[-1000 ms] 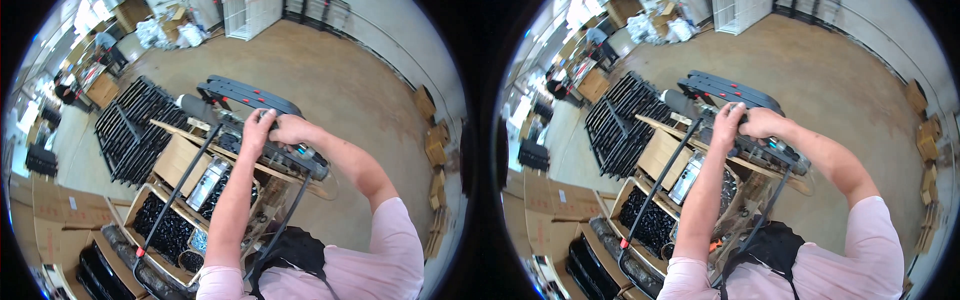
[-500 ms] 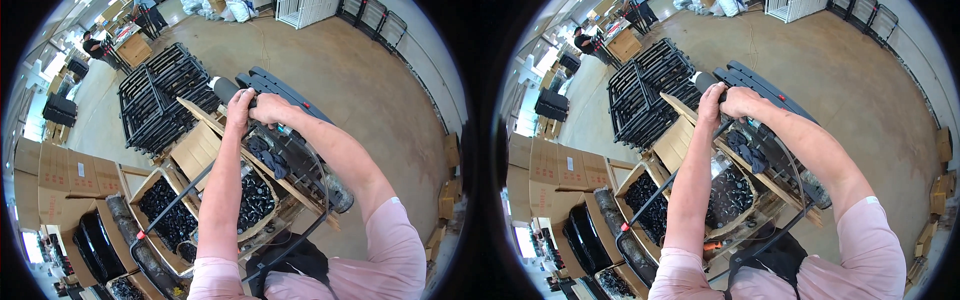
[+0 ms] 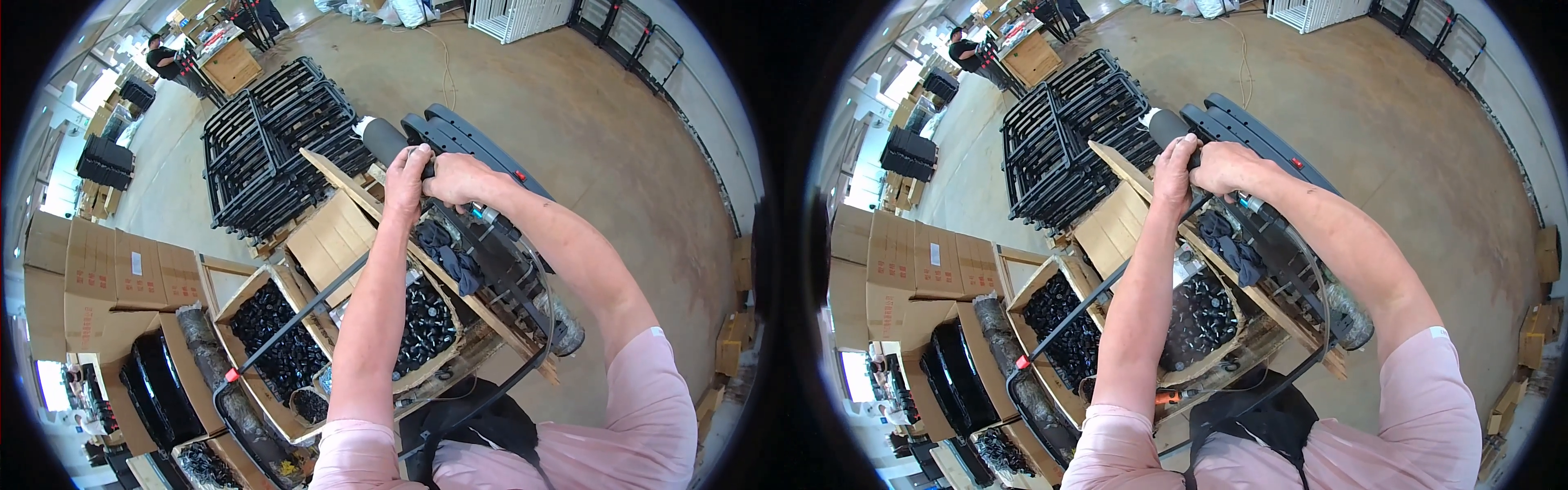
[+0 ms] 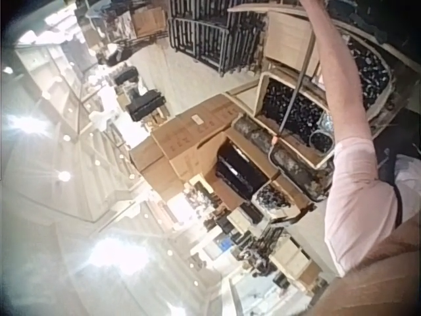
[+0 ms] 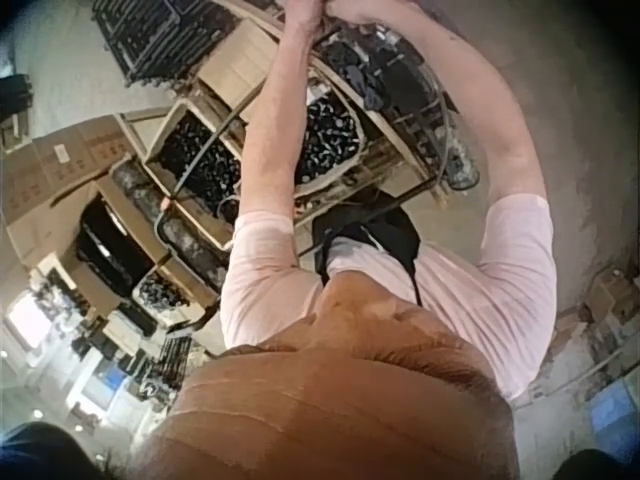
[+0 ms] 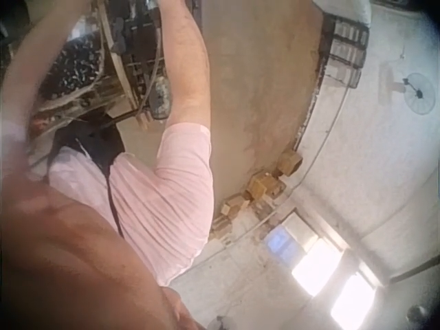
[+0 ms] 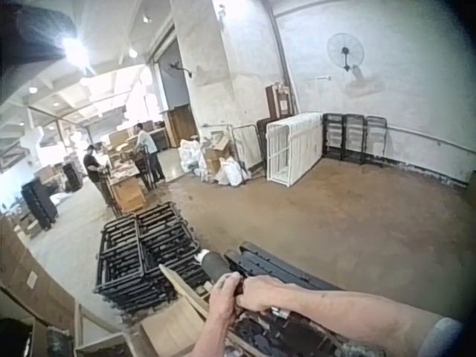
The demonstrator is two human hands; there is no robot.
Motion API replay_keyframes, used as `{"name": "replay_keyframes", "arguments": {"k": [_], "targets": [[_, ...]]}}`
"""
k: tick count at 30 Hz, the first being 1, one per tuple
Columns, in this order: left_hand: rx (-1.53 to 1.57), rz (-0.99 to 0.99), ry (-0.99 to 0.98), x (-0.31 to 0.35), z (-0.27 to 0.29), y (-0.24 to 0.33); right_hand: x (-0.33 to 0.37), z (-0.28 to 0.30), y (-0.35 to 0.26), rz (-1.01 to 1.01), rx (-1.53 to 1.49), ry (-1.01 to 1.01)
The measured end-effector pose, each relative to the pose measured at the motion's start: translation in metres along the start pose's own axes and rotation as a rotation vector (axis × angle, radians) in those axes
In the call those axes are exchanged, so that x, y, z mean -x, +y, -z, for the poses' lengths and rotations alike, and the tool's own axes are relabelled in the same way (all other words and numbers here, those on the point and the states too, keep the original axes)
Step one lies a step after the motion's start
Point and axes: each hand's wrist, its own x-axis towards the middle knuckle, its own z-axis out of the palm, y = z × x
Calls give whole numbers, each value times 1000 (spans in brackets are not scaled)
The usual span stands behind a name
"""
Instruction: The recorder is assembling components of a mower or similar outdoor machine, attaching plastic housings with an electric screwdriver and organizing wiring.
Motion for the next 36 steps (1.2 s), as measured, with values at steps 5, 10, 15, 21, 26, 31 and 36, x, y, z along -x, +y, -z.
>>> {"name": "replay_keyframes", "arguments": {"k": [5,10,15,21,26,31,36], "targets": [[-38,9,-13,0,4,-2,11,6,-4,5,54,-25],[-49,21,-22,6,0,-6,2,-8,6,-21,27,2],[-40,23,-12,11,3,-5,8,-13,1,-12,-44,15],[-32,36,5,15,3,-5,-18,-25,11,-63,-121,-31],[-115,-15,33,11,1,-1,-39,-29,18,-8,-213,-17],[-420,-72,219,18,8,6,-30,-27,6,8,-237,-4],[-345,-70,288,89,16,-12,-25,-23,24,-79,-231,47]]}}
